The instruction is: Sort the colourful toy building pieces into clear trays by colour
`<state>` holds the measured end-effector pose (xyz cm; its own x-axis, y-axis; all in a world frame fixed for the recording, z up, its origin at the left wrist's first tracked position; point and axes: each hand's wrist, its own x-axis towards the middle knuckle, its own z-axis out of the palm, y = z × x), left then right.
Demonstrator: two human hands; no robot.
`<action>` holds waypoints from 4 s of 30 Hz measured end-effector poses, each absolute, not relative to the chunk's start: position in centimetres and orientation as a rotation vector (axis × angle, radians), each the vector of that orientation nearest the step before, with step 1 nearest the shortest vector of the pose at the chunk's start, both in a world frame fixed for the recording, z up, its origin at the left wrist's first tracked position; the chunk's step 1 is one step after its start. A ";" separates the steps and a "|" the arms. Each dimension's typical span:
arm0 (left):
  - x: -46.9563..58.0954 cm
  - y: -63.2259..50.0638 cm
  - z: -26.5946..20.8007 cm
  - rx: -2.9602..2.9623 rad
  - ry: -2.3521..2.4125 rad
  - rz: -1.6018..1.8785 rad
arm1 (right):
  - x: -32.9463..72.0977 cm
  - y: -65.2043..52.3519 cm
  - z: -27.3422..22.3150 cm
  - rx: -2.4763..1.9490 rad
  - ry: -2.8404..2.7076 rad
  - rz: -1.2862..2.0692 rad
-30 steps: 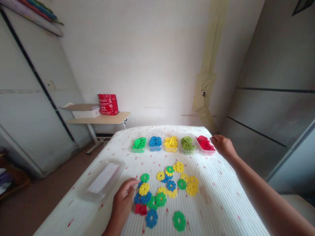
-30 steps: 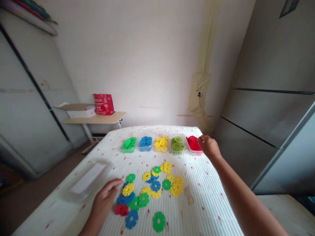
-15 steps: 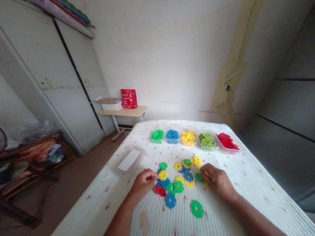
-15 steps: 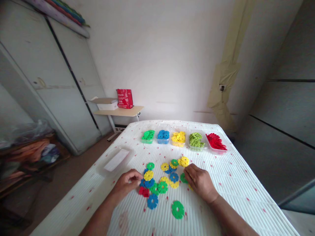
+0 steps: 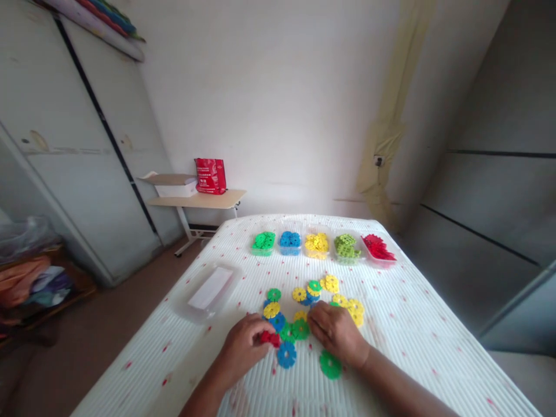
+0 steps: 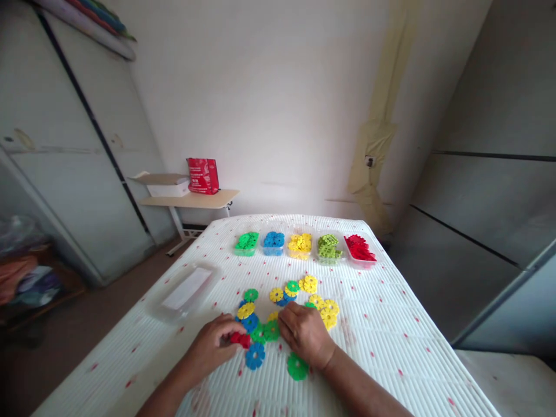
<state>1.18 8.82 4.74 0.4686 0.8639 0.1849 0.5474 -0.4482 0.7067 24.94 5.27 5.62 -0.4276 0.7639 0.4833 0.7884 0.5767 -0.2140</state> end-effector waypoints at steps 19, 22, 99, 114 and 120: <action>4.1 8.5 3.6 1.799 1.095 0.882 | 21.2 4.8 5.7 -1.146 -2.278 -0.008; 4.0 8.5 3.3 1.774 1.120 0.879 | 22.3 5.0 6.1 -1.237 -2.279 -0.121; 2.0 9.8 3.3 1.545 1.499 1.377 | 48.9 6.6 4.6 -2.185 -1.157 -0.438; 2.5 10.0 2.4 2.133 1.452 1.105 | 47.3 6.8 3.7 -2.219 -1.130 -0.087; 3.2 9.8 3.0 2.298 1.449 0.918 | 46.8 7.1 4.2 -2.325 -1.218 0.033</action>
<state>3.20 9.81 2.95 0.2977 0.8815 0.3664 0.7080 -0.4613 0.5347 46.78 7.06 4.19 0.5972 0.7746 0.2084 0.7622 -0.4670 -0.4484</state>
